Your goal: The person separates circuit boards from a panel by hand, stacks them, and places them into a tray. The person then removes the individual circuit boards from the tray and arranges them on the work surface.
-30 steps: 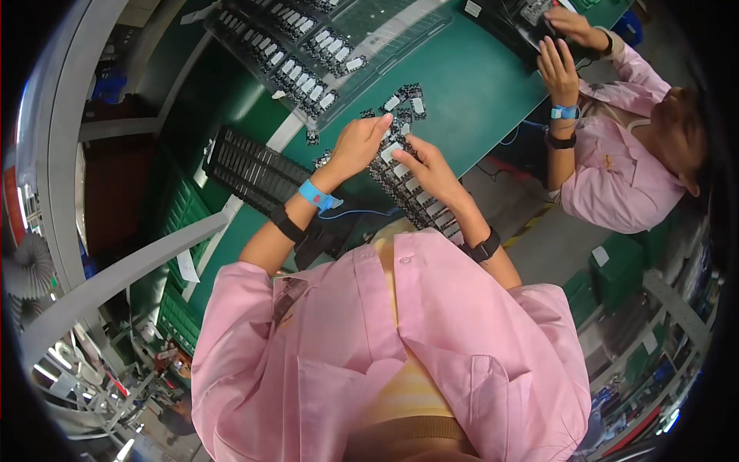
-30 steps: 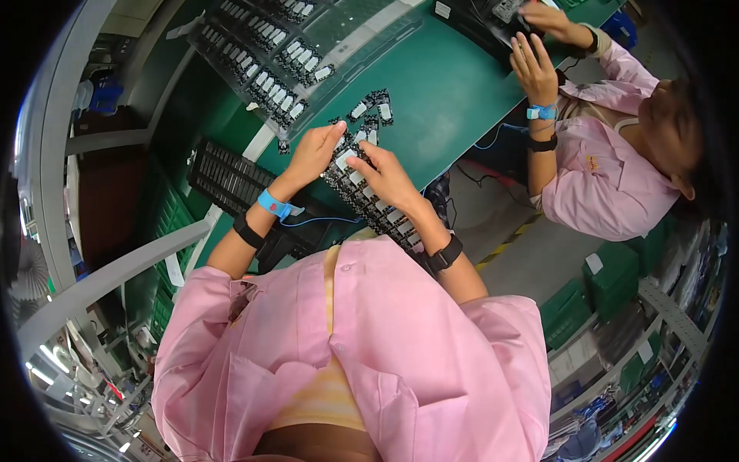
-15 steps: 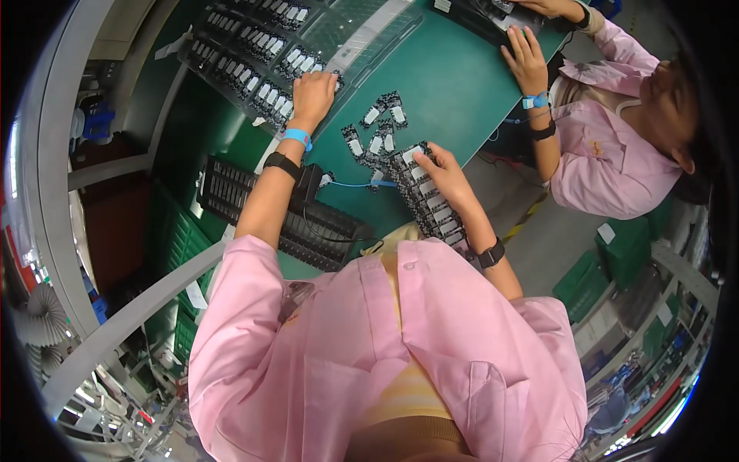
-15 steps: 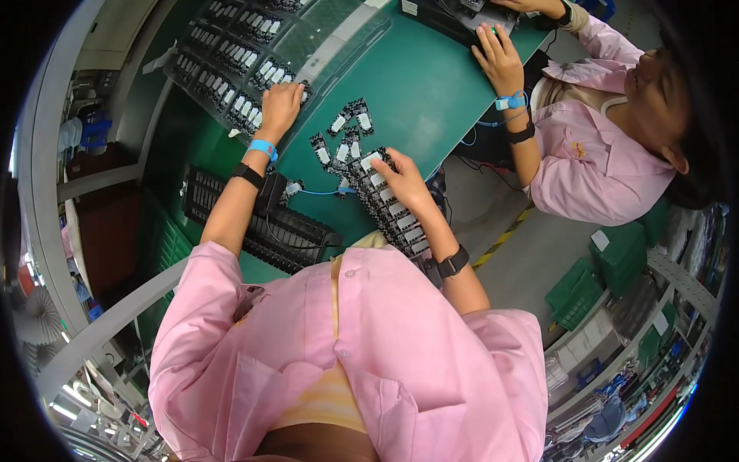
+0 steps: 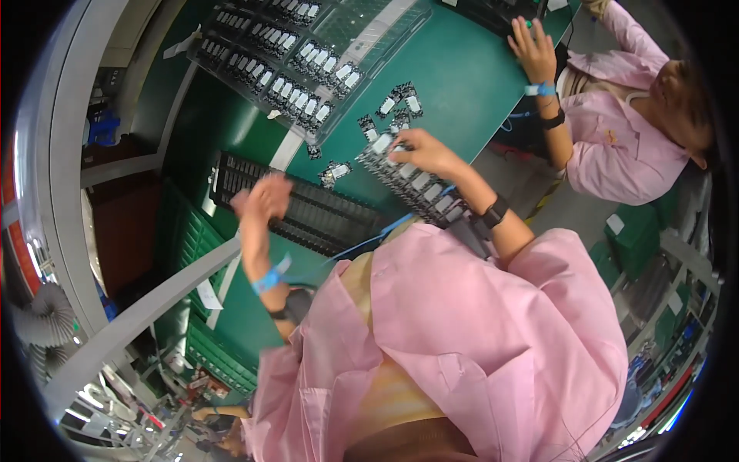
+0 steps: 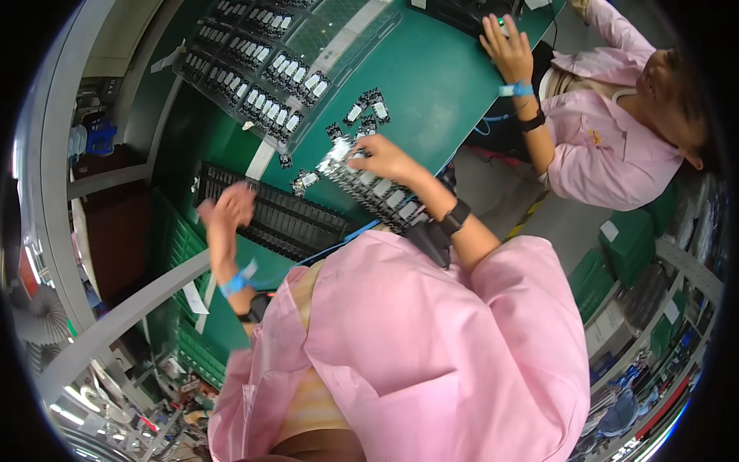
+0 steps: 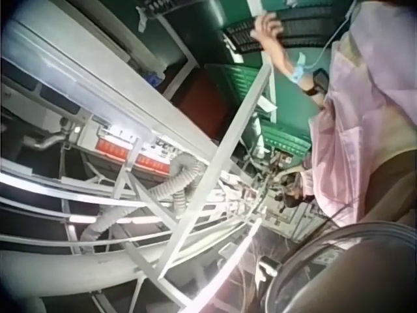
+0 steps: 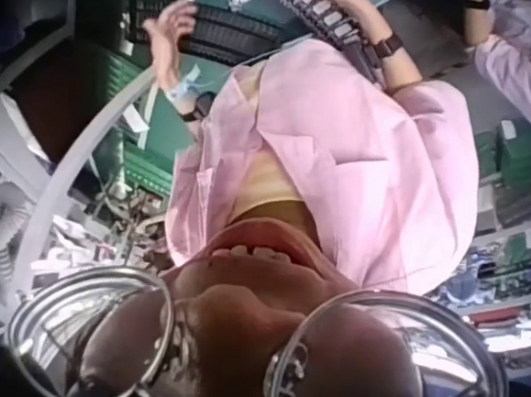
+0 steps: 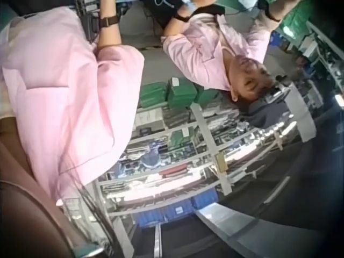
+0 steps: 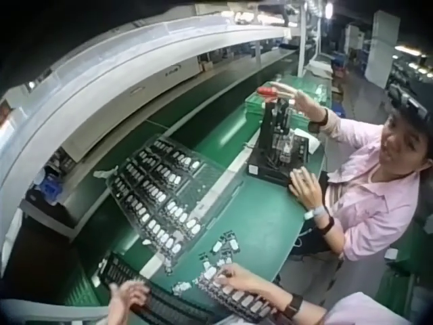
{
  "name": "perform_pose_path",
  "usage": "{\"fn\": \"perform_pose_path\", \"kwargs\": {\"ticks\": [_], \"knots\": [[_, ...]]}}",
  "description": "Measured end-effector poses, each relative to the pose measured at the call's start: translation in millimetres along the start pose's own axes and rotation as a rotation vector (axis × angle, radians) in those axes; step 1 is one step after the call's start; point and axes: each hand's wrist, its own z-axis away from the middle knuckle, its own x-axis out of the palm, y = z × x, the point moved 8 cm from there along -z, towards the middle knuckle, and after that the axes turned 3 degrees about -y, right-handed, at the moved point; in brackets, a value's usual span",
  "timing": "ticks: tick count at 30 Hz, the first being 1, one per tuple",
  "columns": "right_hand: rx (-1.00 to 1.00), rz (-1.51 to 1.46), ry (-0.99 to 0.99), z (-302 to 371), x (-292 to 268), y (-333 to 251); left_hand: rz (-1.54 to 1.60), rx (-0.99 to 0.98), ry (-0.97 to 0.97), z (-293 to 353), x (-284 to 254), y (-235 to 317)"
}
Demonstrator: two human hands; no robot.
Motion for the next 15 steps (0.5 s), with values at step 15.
{"fn": "perform_pose_path", "kwargs": {"ticks": [15], "knots": [[-0.146, -0.048, 0.193, 14.8, -30.4, -46.7, -0.340, 0.522, -0.476, -124.4, 189.0, 64.5]]}}
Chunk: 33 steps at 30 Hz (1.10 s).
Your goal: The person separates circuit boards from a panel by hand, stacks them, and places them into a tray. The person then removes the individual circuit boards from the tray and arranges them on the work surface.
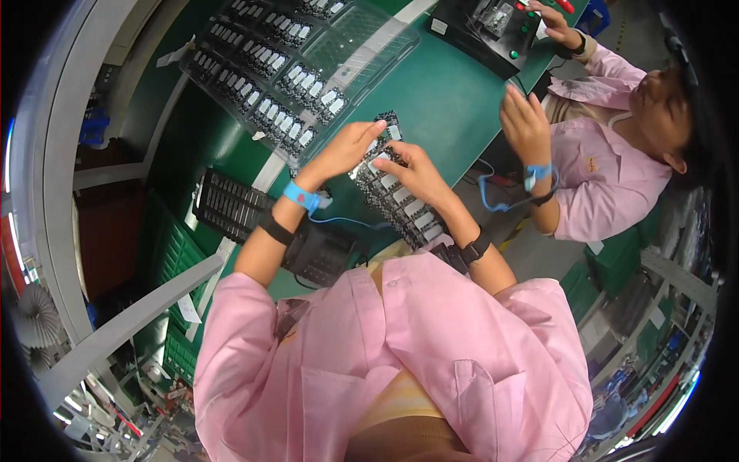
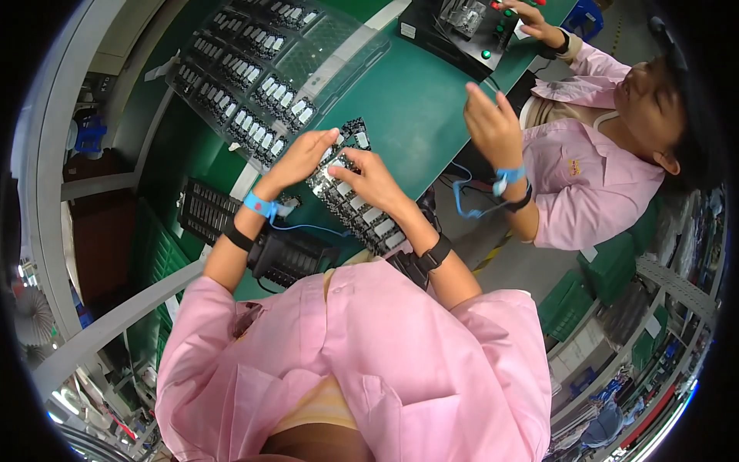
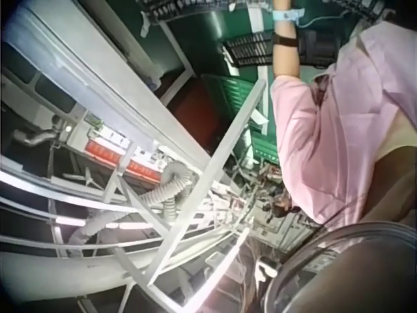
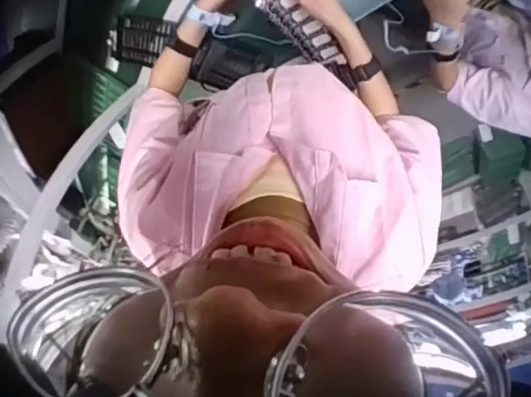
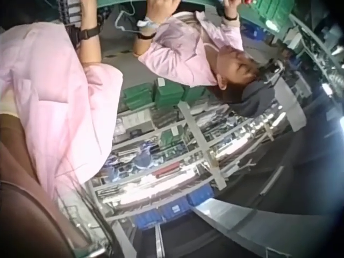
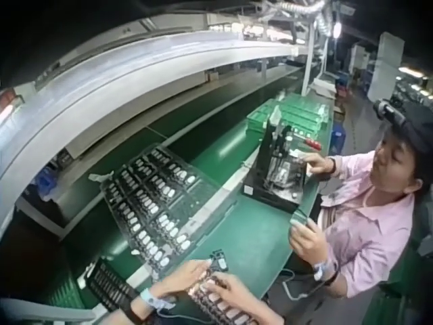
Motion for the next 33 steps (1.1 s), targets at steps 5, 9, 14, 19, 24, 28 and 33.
{"fn": "perform_pose_path", "kwargs": {"ticks": [5, 9, 14, 19, 24, 28, 33], "knots": [[-0.073, 0.191, 0.030, 4.5, -13.5, -12.4, -0.036, -0.146, 0.133, -39.1, -43.9, -39.3], [0.209, -0.386, 0.191, 34.8, -35.4, 43.5, -0.453, -0.149, 0.350, -83.3, -112.3, -68.3], [0.543, -0.893, 0.226, 91.9, -16.1, 103.9, -1.041, -0.232, 0.420, -127.3, -174.3, -110.5], [0.569, -0.821, 0.195, 109.0, -20.7, 94.2, -1.248, -0.087, 0.443, -138.3, -150.2, -115.7], [0.499, -0.844, 0.174, 83.3, -39.8, 98.4, -1.325, -0.019, 0.424, -122.7, -123.8, -106.7], [0.422, -0.792, 0.255, 51.5, -43.0, 71.0, -1.244, -0.070, 0.296, -112.0, -137.2, -138.4], [0.200, -0.101, 0.271, -5.1, -57.4, 40.0, -0.849, 0.237, 0.491, -90.9, -113.1, -57.7]]}}
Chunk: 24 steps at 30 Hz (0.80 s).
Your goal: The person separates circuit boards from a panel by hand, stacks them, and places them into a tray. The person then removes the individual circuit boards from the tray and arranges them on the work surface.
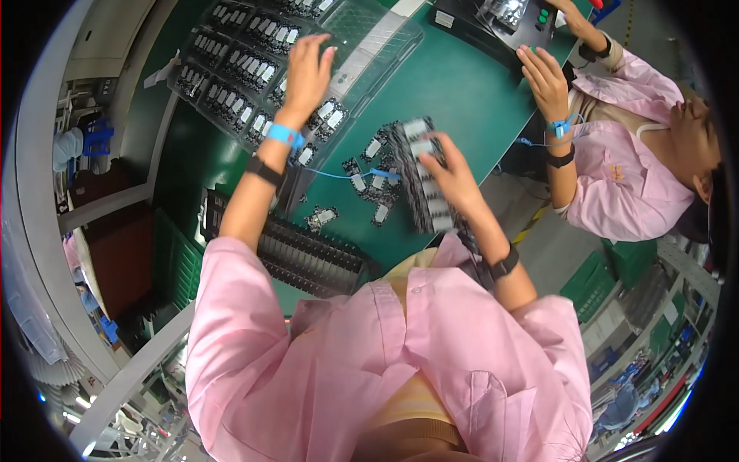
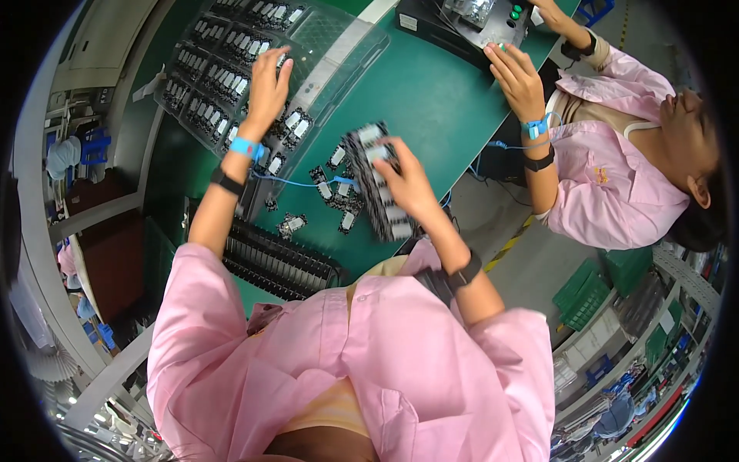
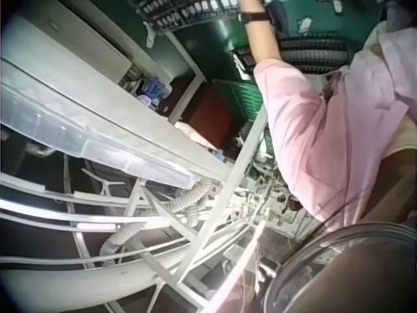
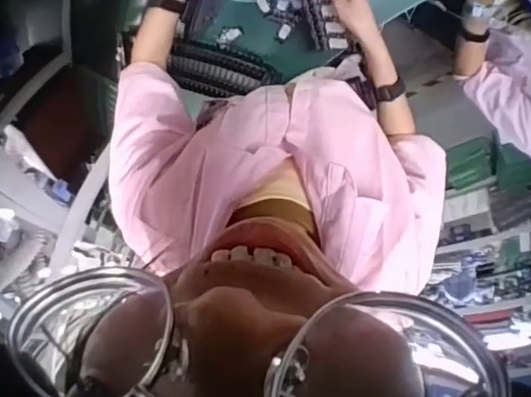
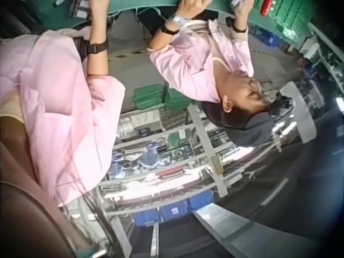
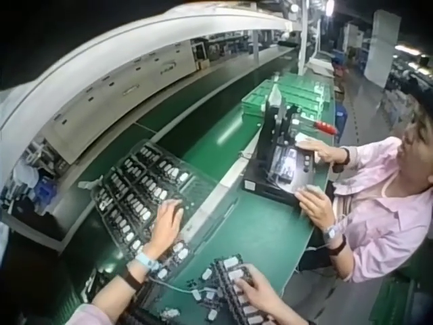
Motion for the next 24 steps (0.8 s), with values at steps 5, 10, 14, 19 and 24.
{"fn": "perform_pose_path", "kwargs": {"ticks": [5, 10, 14, 19, 24], "knots": [[-0.329, 0.325, -0.071, -51.6, 29.9, -56.9, 0.352, -0.249, -0.392, 23.8, -11.9, 70.9], [-0.418, 0.359, -0.321, -64.7, 57.2, -90.8, 0.792, -0.625, -0.481, 49.0, 12.0, 19.7], [-0.380, 0.212, -0.217, -90.8, 37.8, -52.2, 0.829, -0.854, -0.435, 38.2, 36.2, -19.7], [0.137, -0.203, -0.112, -76.1, 22.0, -8.9, -0.131, -0.552, -0.125, 3.0, 51.7, -102.3], [0.246, -0.259, -0.011, -56.9, 9.4, 23.6, -0.381, -0.393, -0.070, -7.5, 64.2, -84.6]]}}
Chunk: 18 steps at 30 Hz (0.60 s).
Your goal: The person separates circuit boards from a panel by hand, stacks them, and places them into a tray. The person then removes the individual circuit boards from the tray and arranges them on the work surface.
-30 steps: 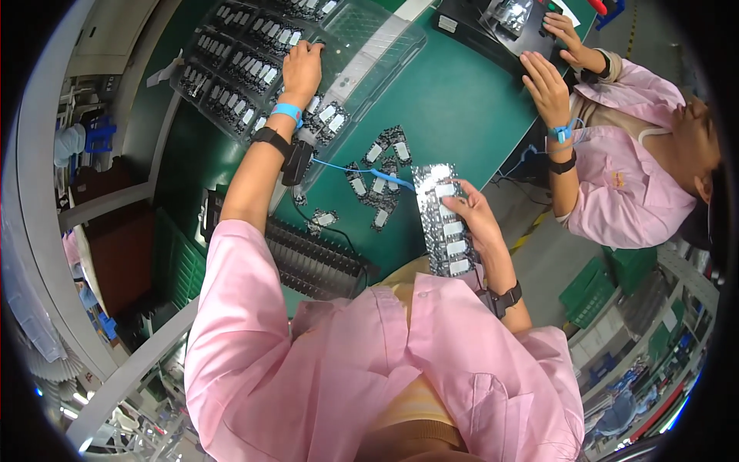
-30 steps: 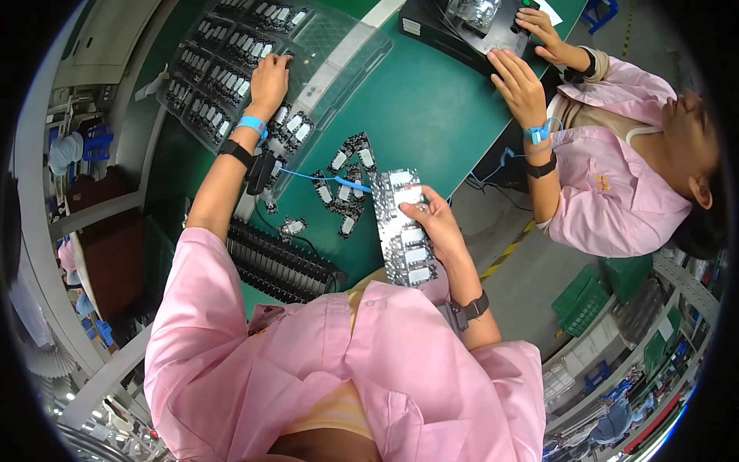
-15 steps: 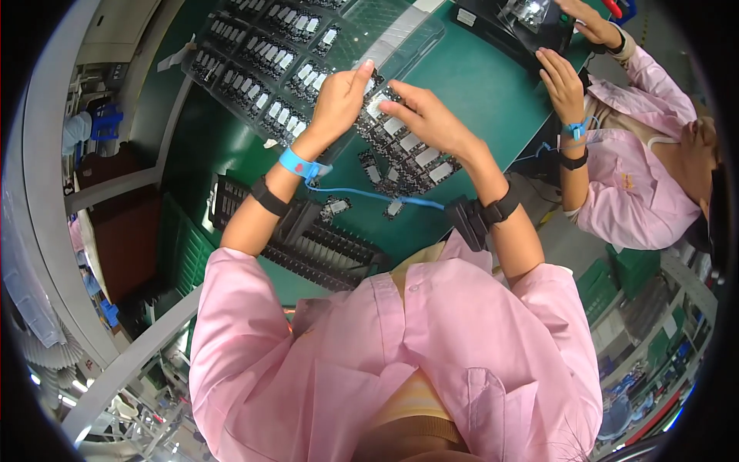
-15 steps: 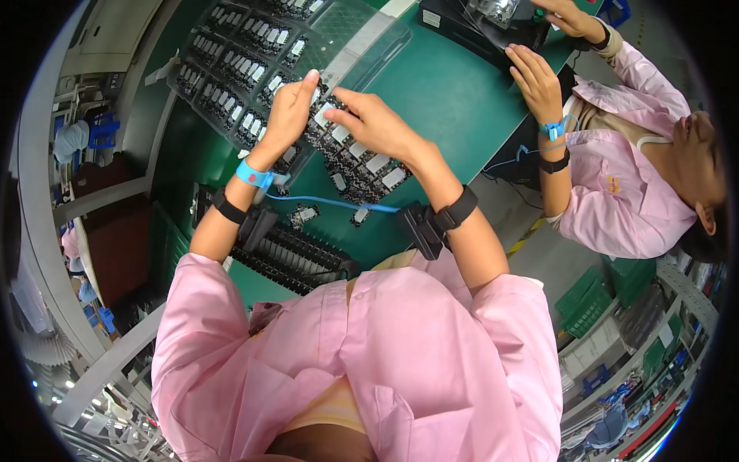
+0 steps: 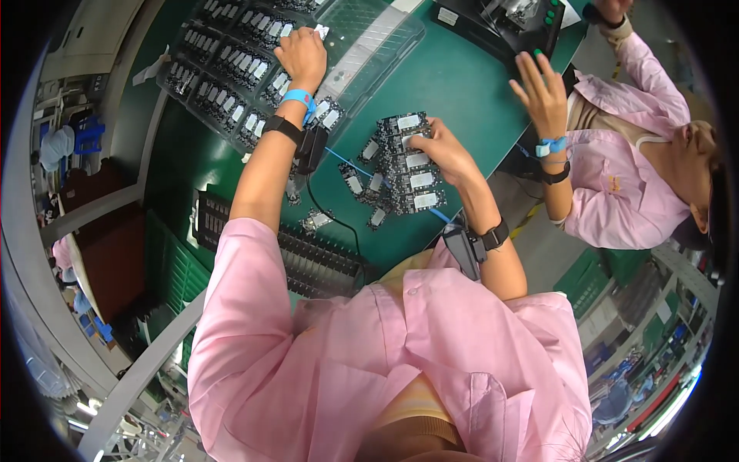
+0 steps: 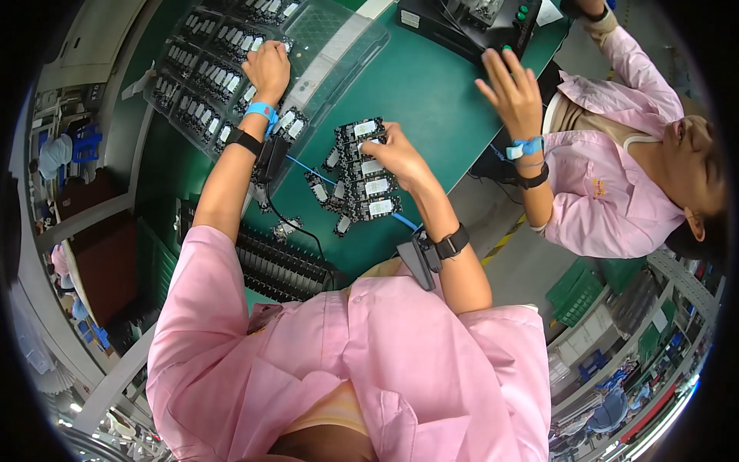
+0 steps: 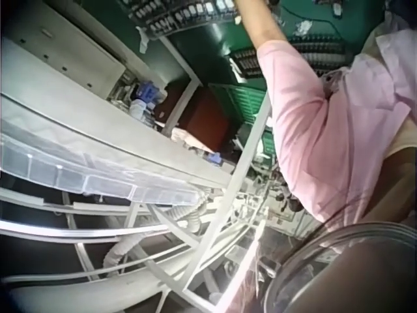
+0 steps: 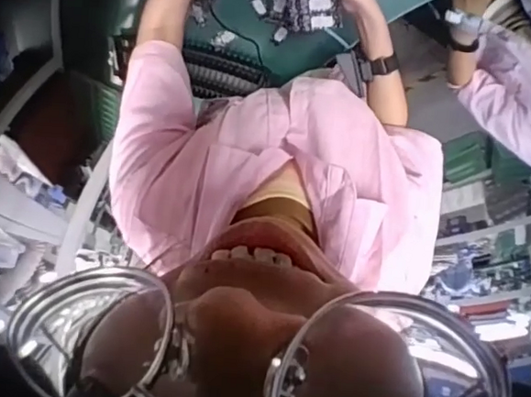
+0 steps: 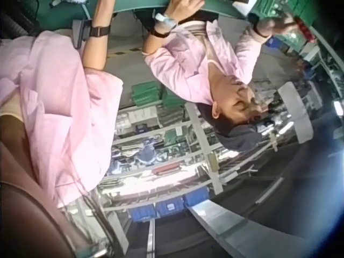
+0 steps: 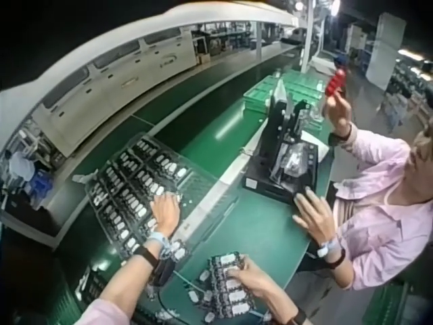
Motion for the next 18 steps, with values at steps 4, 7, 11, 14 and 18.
{"fn": "perform_pose_path", "kwargs": {"ticks": [4, 7, 11, 14, 18], "knots": [[-0.090, -0.101, -0.121, -0.8, 8.7, -8.6, -0.006, -0.003, 0.108, 5.3, -13.9, 0.2], [-0.039, -0.233, -0.164, 0.9, 22.6, -19.9, -0.022, 0.061, 0.345, 13.6, -42.6, -1.1], [-0.278, 0.226, -0.065, -14.9, 23.2, -35.6, 0.820, 0.167, -0.042, 25.0, -67.3, 45.7], [-0.480, 0.498, 0.104, -8.4, 41.7, -70.8, 0.496, 0.341, -0.388, 67.2, -98.8, 91.1], [-0.753, 0.622, 0.014, 16.1, 67.0, -98.3, 0.603, 0.130, -0.624, 79.3, -93.3, 72.5]]}}
